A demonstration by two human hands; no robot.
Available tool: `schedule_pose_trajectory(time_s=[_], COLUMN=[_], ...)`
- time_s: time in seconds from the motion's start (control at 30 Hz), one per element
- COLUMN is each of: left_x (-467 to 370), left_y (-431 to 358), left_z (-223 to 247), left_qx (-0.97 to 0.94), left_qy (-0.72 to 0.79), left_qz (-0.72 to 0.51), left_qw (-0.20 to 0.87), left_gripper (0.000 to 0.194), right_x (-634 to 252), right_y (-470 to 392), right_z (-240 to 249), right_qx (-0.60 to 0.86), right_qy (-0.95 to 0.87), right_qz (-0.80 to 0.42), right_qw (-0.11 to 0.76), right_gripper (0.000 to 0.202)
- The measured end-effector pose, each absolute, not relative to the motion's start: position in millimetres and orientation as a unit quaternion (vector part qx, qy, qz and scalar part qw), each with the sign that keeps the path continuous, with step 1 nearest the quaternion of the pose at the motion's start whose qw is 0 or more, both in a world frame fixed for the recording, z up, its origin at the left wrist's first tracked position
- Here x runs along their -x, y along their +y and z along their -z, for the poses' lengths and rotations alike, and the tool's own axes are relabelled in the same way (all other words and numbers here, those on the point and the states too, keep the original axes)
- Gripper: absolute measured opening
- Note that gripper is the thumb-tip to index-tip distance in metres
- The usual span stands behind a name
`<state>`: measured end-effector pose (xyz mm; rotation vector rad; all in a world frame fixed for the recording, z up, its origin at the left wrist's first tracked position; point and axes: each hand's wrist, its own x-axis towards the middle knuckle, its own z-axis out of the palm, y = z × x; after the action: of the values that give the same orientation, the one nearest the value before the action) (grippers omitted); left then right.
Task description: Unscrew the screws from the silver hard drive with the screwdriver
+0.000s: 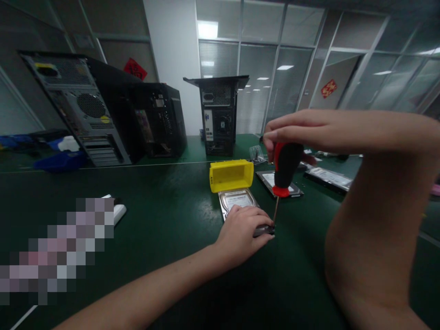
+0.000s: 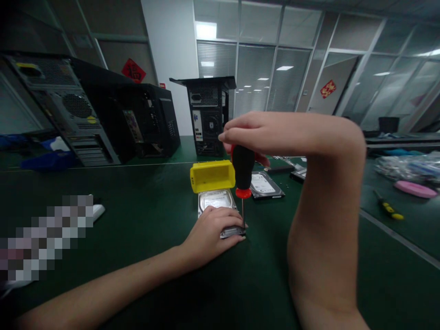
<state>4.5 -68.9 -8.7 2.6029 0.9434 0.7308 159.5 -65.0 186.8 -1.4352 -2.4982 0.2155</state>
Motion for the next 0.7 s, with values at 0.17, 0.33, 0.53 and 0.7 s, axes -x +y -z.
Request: schedule_pose_trajectory(time_s=[0.17,0.33,0.53,0.7], left_x=[-4,-4,-3,-5], left_y=[-69,-69,-68,-69], left_z=[10,9,8,8], left_qx=[-0.898,-0.898,-0.9,-0.903], left_qy=[0.33,0.324,0.321,0.318], left_qz=[-0.255,-0.257,-0.253,-0.252], left_qw=[0.141,0.153,0.151,0.141], left_gripper=[0.017,0.015,0.015,0.016], right_x=[-164,-166,-165,-165], right_y=[-58,-53,-57,-56], right_z=[-187,-188,-187,-187], right_qx=[0.463,0.491,0.503,0.525], right_qy=[-0.879,-0.864,-0.858,-0.844], right_qz=[-0.077,-0.082,-0.071,-0.078], right_qw=[0.086,0.072,0.073,0.081], right_gripper=[0.042,0.051,0.054,0.057])
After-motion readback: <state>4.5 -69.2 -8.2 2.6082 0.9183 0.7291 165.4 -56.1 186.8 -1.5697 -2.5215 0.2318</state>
